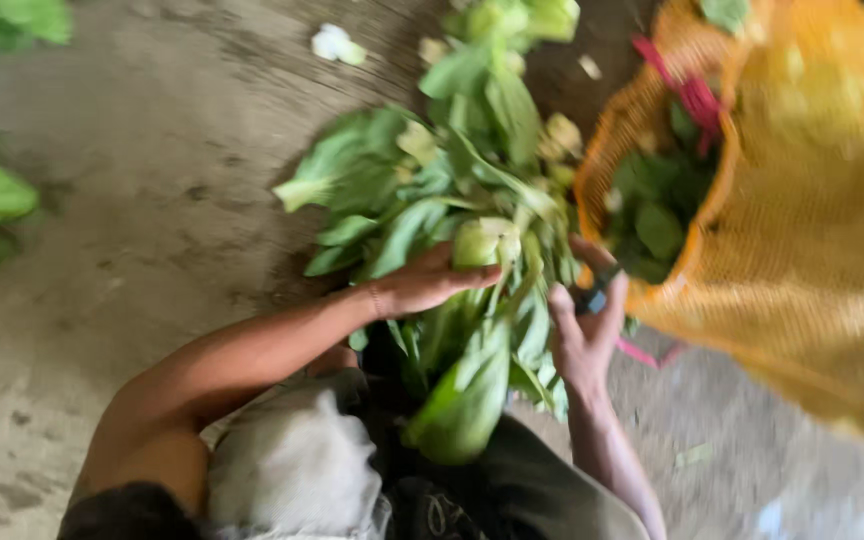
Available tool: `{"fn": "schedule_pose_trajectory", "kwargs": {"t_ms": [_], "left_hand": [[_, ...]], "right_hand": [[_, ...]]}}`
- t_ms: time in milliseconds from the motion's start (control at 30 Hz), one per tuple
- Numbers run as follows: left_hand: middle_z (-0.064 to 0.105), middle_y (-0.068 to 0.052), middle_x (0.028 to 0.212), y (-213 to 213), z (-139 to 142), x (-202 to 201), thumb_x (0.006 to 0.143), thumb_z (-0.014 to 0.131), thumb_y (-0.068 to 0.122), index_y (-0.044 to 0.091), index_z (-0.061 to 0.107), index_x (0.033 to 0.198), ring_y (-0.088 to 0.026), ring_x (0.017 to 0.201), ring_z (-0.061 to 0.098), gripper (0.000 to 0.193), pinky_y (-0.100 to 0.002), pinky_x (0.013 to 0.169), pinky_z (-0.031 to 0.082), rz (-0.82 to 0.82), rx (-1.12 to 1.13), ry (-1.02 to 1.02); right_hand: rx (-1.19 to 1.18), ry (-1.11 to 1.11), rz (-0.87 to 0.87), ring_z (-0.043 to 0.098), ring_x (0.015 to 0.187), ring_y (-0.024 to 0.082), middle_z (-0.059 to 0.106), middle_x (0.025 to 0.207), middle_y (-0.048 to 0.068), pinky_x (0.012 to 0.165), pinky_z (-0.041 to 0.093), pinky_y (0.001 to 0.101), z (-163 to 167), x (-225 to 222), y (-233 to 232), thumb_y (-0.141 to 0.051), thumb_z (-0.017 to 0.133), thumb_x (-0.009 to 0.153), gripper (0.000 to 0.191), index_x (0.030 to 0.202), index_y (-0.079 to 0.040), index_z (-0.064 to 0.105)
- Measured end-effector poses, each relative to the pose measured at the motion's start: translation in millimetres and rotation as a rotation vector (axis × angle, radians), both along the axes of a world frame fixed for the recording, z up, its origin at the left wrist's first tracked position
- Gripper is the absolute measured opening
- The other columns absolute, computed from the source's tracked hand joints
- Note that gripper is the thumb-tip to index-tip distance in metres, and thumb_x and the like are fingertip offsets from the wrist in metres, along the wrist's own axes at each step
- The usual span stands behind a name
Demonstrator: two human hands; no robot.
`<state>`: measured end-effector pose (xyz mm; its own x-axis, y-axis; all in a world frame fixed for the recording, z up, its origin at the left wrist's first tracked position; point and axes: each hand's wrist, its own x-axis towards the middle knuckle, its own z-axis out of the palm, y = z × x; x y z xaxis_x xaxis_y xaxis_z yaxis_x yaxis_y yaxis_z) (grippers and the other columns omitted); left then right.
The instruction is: The person sits on the floor and uses a knife to trim the base of bok choy heads. They pick up each head, cut the bottom, and place the trimmed vegetable into a yellow mesh bag.
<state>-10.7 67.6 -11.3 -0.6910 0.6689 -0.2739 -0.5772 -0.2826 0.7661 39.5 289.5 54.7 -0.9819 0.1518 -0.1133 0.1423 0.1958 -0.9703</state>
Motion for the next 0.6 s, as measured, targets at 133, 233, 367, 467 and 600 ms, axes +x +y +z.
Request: {"fn": "schedule_pose_trajectory", "kwargs": {"t_ms": [133,233,367,467,600], "left_hand": [[0.07,-0.006,0.104,-35,-39,12,0.09,0.074,0.039,0.012,0.063,0.125,-0.019,0.086,0.069,0.046,-0.041,0.077,0.058,0.279,0.03,-0.557],[0.074,-0.008,0.103,-76,-51,30,0.084,0.074,0.035,0.01,0.068,0.119,-0.022,0.087,0.072,0.043,-0.041,0.08,0.06,0.38,-0.084,-0.689],[0.074,-0.01,0.103,-113,-56,65,0.085,0.071,0.043,0.009,0.069,0.118,-0.025,0.087,0.071,0.047,-0.044,0.082,0.059,0.487,-0.041,-0.819],[0.072,-0.013,0.102,-122,-44,71,0.087,0.071,0.045,0.008,0.067,0.118,-0.028,0.087,0.069,0.048,-0.046,0.082,0.057,0.607,0.063,-0.792],[0.072,-0.017,0.114,-172,21,-13,0.082,0.071,0.044,0.004,0.064,0.123,-0.03,0.101,0.071,0.058,-0.047,0.091,0.06,0.818,0.065,-0.458]], "right_hand": [[0.034,0.093,0.02,0.058,0.125,0.006,0.058,0.145,0.011,0.103,0.049,0.0222,-17,-7,4,-0.007,0.061,0.103,0.047,0.146,0.002,0.043],[-0.12,-0.151,-0.071,0.039,0.056,0.001,0.065,0.126,0.003,0.048,0.032,0.0179,-30,-11,5,-0.01,0.056,0.1,0.044,0.142,0.0,0.044],[-0.169,-0.198,-0.018,0.04,0.057,-0.001,0.059,0.091,0.001,0.047,0.029,0.0176,-40,-12,-4,-0.012,0.055,0.102,0.043,0.142,0.001,0.048],[-0.183,-0.244,-0.013,0.037,0.055,0.001,0.052,0.081,-0.001,0.046,0.027,0.0184,-35,-11,-14,-0.014,0.057,0.103,0.04,0.139,0.003,0.052],[-0.135,-0.261,-0.027,0.038,0.055,0.001,0.058,0.087,0.001,0.047,0.029,0.0187,-16,-17,-24,-0.015,0.057,0.102,0.039,0.137,0.001,0.054]]}}
